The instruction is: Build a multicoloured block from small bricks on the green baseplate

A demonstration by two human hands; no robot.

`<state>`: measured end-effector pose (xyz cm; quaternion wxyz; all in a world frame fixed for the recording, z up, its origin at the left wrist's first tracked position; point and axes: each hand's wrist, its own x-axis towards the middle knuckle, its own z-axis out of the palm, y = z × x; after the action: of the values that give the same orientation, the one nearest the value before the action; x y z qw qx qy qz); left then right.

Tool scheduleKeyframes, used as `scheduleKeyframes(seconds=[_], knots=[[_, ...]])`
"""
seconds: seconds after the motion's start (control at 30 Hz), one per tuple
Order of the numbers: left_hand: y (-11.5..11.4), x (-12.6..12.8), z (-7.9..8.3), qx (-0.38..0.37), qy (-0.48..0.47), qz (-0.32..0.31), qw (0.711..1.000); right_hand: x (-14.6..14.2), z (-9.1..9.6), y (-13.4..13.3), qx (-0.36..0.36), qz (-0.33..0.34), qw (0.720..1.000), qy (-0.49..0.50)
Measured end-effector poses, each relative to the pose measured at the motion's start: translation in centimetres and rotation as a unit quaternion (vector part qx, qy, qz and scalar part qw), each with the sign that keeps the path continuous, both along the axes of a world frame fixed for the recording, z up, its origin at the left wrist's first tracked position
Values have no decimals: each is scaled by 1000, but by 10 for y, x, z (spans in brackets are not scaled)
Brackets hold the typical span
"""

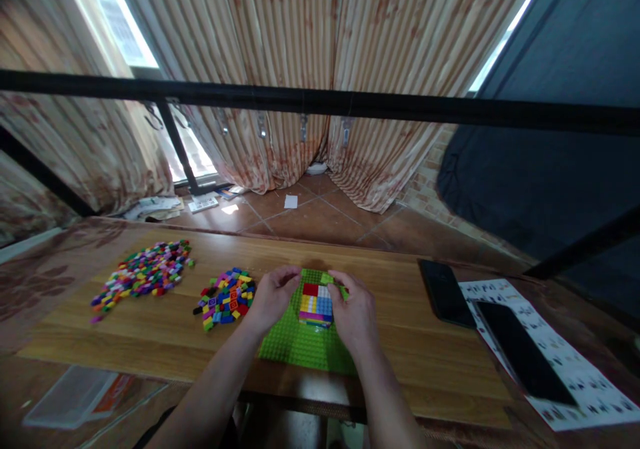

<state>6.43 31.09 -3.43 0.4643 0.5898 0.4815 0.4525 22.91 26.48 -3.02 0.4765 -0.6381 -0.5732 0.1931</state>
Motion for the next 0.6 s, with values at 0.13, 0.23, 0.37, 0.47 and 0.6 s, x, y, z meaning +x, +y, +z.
scheduleKeyframes(seconds=[0.13, 0.23, 0.37, 0.47, 0.6], knots=[[-1, 4, -4, -3, 16, -3, 1000, -10, 0, 3, 4, 18, 999, -47], [0, 4, -9, 1, 14, 3, 1000, -19, -1, 6, 8, 26, 997, -73], [2, 4, -11, -4, 11, 1, 1000, -24, -7, 10, 11, 41, 995, -87], [2, 5, -11, -5, 14, -6, 1000, -24, -10, 11, 4, 45, 995, -92], [2, 7, -12, -18, -2, 3, 1000, -24, -10, 11, 7, 43, 995, -95]])
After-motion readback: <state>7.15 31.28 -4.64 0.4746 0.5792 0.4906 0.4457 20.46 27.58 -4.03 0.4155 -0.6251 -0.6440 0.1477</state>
